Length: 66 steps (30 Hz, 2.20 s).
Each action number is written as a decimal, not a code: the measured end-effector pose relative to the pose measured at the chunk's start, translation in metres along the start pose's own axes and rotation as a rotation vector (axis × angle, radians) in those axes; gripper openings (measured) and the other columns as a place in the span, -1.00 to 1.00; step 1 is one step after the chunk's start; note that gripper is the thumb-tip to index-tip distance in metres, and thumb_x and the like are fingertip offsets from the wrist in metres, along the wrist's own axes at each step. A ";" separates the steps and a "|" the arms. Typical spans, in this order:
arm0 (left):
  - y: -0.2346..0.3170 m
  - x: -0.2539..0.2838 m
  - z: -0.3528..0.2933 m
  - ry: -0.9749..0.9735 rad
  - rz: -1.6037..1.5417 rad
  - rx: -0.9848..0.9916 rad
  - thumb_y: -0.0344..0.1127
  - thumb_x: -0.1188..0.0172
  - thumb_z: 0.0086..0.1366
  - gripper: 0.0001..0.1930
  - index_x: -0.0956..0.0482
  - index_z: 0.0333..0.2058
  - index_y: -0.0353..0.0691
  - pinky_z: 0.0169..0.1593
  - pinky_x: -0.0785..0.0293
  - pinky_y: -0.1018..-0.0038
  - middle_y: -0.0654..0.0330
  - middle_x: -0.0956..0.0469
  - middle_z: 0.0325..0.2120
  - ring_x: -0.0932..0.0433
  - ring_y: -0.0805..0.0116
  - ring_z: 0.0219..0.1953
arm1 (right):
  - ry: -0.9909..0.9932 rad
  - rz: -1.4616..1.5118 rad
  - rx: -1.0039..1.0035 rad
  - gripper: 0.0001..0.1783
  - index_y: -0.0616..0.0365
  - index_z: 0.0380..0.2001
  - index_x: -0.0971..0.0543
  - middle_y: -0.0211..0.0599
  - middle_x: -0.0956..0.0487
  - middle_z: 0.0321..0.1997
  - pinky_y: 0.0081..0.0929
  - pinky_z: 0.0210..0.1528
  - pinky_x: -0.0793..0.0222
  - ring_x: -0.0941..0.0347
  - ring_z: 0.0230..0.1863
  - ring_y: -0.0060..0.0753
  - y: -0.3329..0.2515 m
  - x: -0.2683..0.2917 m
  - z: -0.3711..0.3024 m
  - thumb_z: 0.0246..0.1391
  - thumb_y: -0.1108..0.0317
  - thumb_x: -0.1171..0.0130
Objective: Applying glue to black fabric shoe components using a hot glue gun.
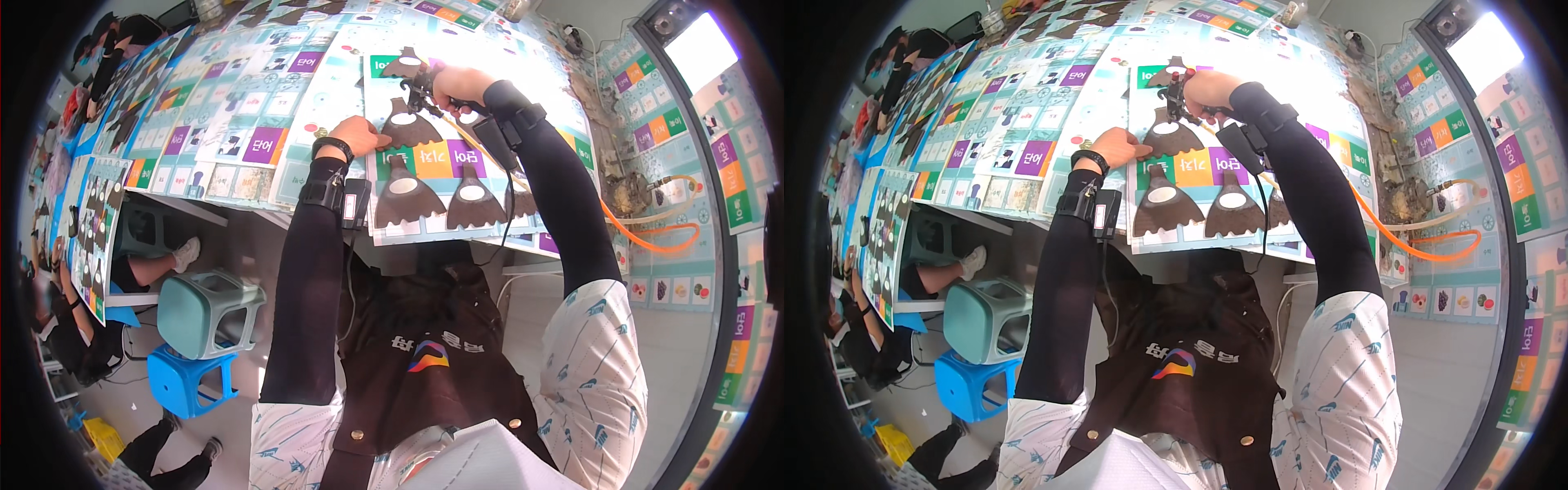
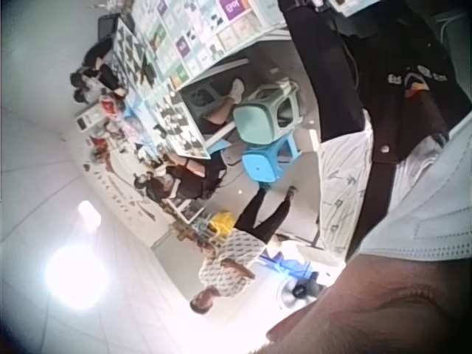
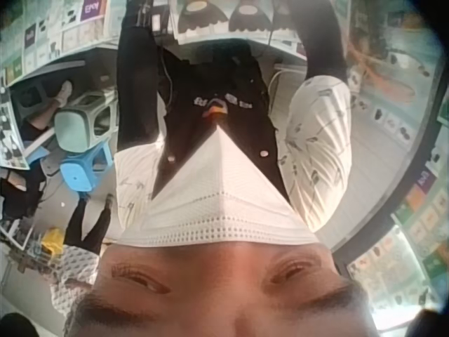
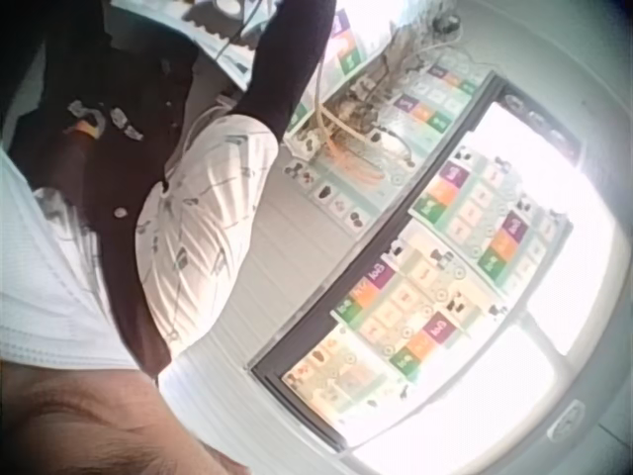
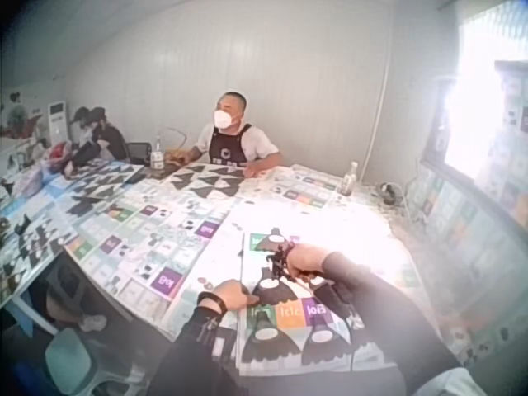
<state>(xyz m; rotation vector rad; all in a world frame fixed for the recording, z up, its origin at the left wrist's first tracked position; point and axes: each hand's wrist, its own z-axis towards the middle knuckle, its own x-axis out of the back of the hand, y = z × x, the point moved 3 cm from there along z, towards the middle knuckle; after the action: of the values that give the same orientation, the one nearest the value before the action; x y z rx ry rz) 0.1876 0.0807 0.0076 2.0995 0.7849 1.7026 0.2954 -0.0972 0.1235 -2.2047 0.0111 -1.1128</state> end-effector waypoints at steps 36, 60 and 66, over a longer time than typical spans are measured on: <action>-0.004 -0.001 0.005 -0.024 0.062 -0.027 0.12 -0.23 0.13 -0.56 -0.74 -0.36 -0.18 -0.08 -0.47 0.36 -0.02 -0.65 -0.37 -0.61 0.10 -0.26 | -0.019 -0.011 -0.025 -0.88 0.25 -0.67 -0.52 -0.18 -0.50 -0.69 -0.43 -0.65 -0.21 -0.31 -0.76 -0.40 0.013 0.007 -0.003 -0.26 0.42 -0.07; -0.008 -0.002 0.005 -0.009 -0.027 0.039 0.13 -0.27 0.11 -0.50 -0.71 -0.28 -0.26 -0.07 -0.47 0.36 0.00 -0.67 -0.35 -0.62 0.13 -0.23 | 0.004 0.080 -0.016 -0.89 0.24 -0.59 -0.53 -0.23 -0.51 -0.59 -0.45 -0.59 -0.21 -0.39 -0.65 -0.41 -0.008 -0.003 0.001 -0.24 0.43 -0.07; -0.009 -0.005 0.006 0.001 -0.039 0.003 0.13 -0.26 0.13 -0.52 -0.72 -0.31 -0.24 -0.11 -0.45 0.37 0.05 -0.66 -0.42 -0.61 0.18 -0.30 | 0.052 0.094 -0.018 -0.89 0.23 -0.60 -0.52 -0.21 -0.50 -0.61 -0.45 -0.60 -0.22 -0.39 -0.65 -0.40 -0.004 -0.002 0.002 -0.27 0.44 -0.07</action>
<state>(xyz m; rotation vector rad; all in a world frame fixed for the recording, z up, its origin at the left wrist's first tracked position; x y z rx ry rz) 0.1909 0.0856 -0.0025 2.0723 0.8234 1.6834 0.2940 -0.0922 0.1234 -2.1672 0.1462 -1.1206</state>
